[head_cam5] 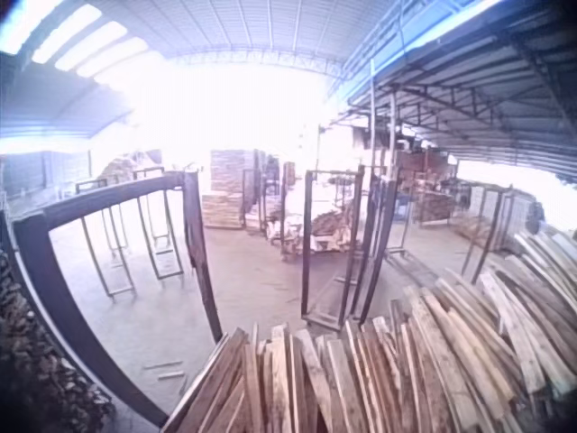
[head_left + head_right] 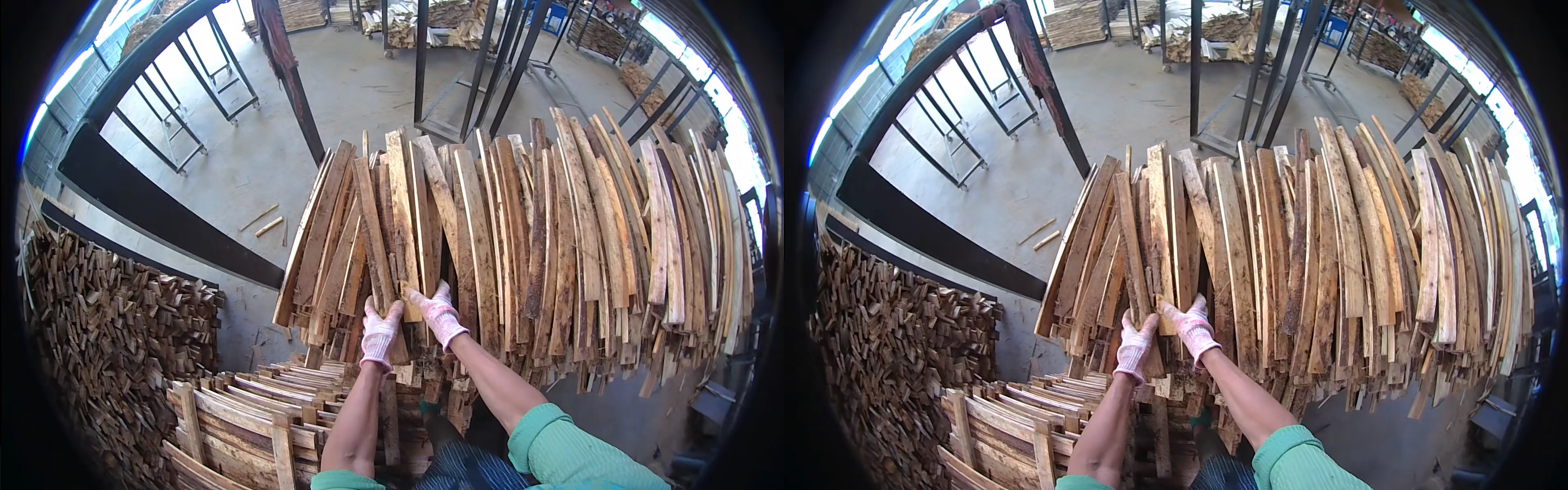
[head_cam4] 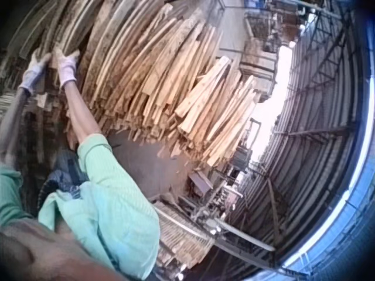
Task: The person picks up several wood slats at a time from a large pile and places them onto a smaller organized stack.
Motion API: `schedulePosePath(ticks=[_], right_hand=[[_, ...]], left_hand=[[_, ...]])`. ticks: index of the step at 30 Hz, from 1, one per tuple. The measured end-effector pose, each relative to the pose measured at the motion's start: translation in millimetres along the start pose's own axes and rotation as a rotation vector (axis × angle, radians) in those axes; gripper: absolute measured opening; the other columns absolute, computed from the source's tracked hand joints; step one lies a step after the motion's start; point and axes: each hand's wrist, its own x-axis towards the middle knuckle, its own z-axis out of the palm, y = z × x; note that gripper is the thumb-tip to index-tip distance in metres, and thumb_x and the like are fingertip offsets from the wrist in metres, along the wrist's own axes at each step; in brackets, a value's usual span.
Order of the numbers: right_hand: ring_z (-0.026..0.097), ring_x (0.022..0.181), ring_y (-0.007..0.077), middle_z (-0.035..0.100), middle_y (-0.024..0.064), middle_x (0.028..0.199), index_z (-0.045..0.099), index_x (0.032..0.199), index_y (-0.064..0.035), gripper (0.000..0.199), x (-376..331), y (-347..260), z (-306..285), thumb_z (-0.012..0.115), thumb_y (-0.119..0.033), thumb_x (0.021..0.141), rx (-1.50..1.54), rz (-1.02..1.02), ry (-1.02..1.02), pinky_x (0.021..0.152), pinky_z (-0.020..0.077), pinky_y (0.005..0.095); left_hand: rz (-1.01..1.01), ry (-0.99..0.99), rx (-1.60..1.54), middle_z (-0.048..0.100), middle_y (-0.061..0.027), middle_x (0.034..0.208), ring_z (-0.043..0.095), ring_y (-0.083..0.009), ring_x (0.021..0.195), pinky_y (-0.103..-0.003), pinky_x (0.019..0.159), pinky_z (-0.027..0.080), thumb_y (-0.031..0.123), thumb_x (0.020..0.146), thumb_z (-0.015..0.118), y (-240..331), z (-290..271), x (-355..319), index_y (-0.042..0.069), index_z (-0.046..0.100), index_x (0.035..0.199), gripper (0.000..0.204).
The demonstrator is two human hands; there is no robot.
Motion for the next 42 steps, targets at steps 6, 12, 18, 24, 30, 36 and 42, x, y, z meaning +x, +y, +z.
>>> schedulePosePath(ticks=[6,12,18,24,30,36,42], right_hand=[[0.063,0.111,0.0228,0.030,0.0126,0.162,0.014,0.162,-0.0158,0.095,2,78,23,0.071,-0.036,0.090,2.050,0.453,-0.619,0.077,0.0576,0.0327],[0.061,0.099,0.0178,0.022,0.0151,0.165,0.005,0.162,-0.0133,0.070,-59,158,-10,0.043,-0.028,0.105,2.166,0.817,-1.681,0.056,0.0545,0.0229],[0.030,0.150,0.0271,0.007,0.0219,0.167,0.021,0.160,-0.0353,0.101,-64,181,-21,0.041,0.025,0.082,2.118,0.459,-1.364,0.068,0.0593,0.0244],[0.028,0.151,0.0294,0.007,0.0137,0.169,0.014,0.162,-0.0234,0.069,-114,179,-4,0.041,-0.016,0.099,2.488,0.668,-1.145,0.097,0.0516,0.0516],[0.045,0.141,0.0310,0.035,0.0093,0.162,0.023,0.160,-0.0127,0.073,-292,109,-39,0.027,-0.060,0.104,1.588,0.483,-1.137,0.112,0.0404,0.0531],[0.043,0.138,0.0210,0.048,0.0093,0.150,0.042,0.150,0.0003,0.074,-214,113,5,0.055,-0.052,0.100,0.565,-0.112,-0.513,0.119,0.0292,0.0346],[0.068,0.101,0.0214,0.069,0.0115,0.117,0.059,0.130,-0.0026,0.055,-335,88,-22,0.057,-0.047,0.097,0.777,0.114,-0.441,0.094,0.0557,0.0367]], left_hand=[[-0.039,-0.214,-0.367,0.044,-0.0256,0.150,0.048,-0.0347,0.134,-0.046,0.107,0.043,0.056,0.088,0.070,-3,-30,-59,0.009,0.008,0.162,0.107],[-0.174,-0.367,-0.641,0.029,-0.0188,0.161,0.033,-0.0303,0.145,-0.043,0.118,0.030,0.054,0.085,0.076,-86,-32,-127,0.009,-0.001,0.161,0.117],[-0.178,-0.353,-0.758,0.028,-0.0176,0.161,0.037,-0.0301,0.143,-0.044,0.114,0.035,0.062,0.085,0.072,-99,-5,-75,0.011,-0.010,0.161,0.123],[-0.113,-0.395,-0.635,0.039,-0.0182,0.154,0.047,-0.0288,0.134,-0.044,0.110,0.041,0.061,0.089,0.067,-98,-38,-101,0.015,0.008,0.162,0.104],[-0.029,-0.476,0.124,0.052,-0.0267,0.143,0.051,-0.0298,0.134,-0.033,0.112,0.037,0.067,0.093,0.053,-119,-149,-215,-0.003,0.001,0.159,0.109],[-0.075,-0.458,-0.808,0.055,-0.0150,0.135,0.059,-0.0282,0.114,-0.044,0.100,0.050,0.031,0.086,0.079,-140,-88,-186,0.013,0.011,0.160,0.103],[0.158,-0.612,-0.438,0.023,-0.0175,0.163,0.020,-0.0272,0.151,-0.036,0.123,0.016,0.039,0.086,0.080,-131,-117,-247,0.007,0.002,0.162,0.114]])
